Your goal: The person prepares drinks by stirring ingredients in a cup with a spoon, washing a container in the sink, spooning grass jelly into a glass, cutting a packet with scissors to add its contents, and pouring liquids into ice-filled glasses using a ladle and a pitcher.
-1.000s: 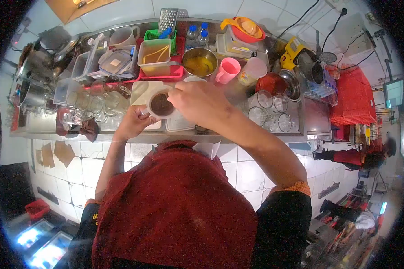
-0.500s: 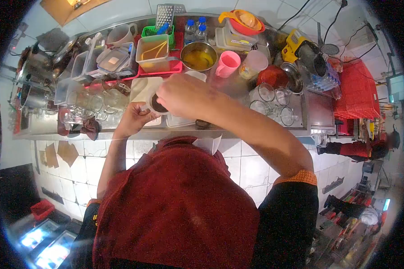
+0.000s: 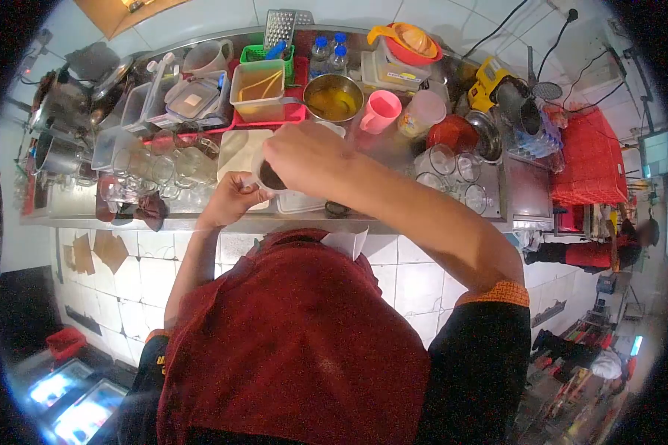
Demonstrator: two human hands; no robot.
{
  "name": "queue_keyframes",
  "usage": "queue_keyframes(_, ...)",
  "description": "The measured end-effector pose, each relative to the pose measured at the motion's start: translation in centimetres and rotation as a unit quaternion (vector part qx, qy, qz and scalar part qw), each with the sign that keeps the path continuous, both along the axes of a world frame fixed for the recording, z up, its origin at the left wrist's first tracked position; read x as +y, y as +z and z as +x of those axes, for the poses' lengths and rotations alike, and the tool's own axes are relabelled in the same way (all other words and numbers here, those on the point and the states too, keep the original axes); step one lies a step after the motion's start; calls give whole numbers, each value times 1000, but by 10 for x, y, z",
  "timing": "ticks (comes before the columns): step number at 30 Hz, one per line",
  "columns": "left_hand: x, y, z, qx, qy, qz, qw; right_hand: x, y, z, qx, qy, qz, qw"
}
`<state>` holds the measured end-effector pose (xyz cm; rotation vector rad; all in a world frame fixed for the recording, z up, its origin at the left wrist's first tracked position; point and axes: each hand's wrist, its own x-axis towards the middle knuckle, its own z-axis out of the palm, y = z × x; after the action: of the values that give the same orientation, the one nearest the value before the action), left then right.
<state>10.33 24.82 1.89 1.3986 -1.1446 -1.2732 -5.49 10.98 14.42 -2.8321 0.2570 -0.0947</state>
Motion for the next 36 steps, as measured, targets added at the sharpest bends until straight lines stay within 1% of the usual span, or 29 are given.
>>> queue_keyframes(2,0,4,-6,36,35,-6,999,1,13,-1,106,-10,1,994)
queue_keyframes(3,1,2,-6,35,36,-5,999,1,9,-1,105,-9,1,994)
queue_keyframes(5,2,-8,-3,33,18,32,999,-2,-1,0,37,-19,45,998)
queue_keyframes(6,3,-12,-2,32,21,33,999,-2,-2,-1,36,-16,47,998)
queue_keyframes(8,4,-22,-1,22,26,21,999,0,-4,-3,48,-33,2,998)
queue_keyframes(11,6,-30,2,25,24,8,999,3,-2,-1,44,-24,29,998)
queue_keyframes(12,7,-28,2,31,12,14,999,3,-5,1,43,-21,30,998)
queue_keyframes(14,7,-30,2,31,9,5,999,3,-11,-1,74,-46,-28,996)
queue_keyframes(15,8,-27,0,45,15,8,999,5,-10,-1,75,-47,-28,996)
queue_keyframes(17,9,-17,-1,59,19,10,998,8,-8,1,38,-30,23,999)
queue_keyframes(18,11,-12,0,50,12,29,998,7,-11,1,39,-31,23,998)
queue_keyframes(20,12,-12,0,41,7,48,998,5,-21,2,10,-38,-40,998)
queue_keyframes(21,13,-16,0,53,20,36,998,5,-18,2,11,-37,-40,998)
queue_keyframes(23,13,-16,-1,66,33,24,997,7,-7,1,36,-17,13,999)
queue_keyframes(24,14,-12,0,58,27,21,998,6,-8,2,36,-17,12,999)
queue_keyframes(26,14,-10,0,50,22,18,998,6,-14,3,14,-69,-5,998)
queue_keyframes(27,15,-11,0,39,26,24,999,6,-17,3,14,-68,-6,998)
queue_keyframes(29,16,-16,3,28,32,29,999,8,-21,3,-48,-120,5,992)
queue_keyframes(30,15,-20,4,22,27,19,999,7,-23,2,-48,-119,4,992)
queue_keyframes(32,15,-23,4,18,25,8,999,3,-26,-2,-101,-139,107,979)
queue_keyframes(33,15,-22,2,32,24,4,999,1,-25,-4,-101,-138,106,980)
queue_keyframes(35,15,-17,-2,45,22,0,999,-6,-23,-10,-32,-117,164,979)
queue_keyframes(36,15,-13,-3,50,18,2,999,-7,-21,-13,-33,-117,163,979)
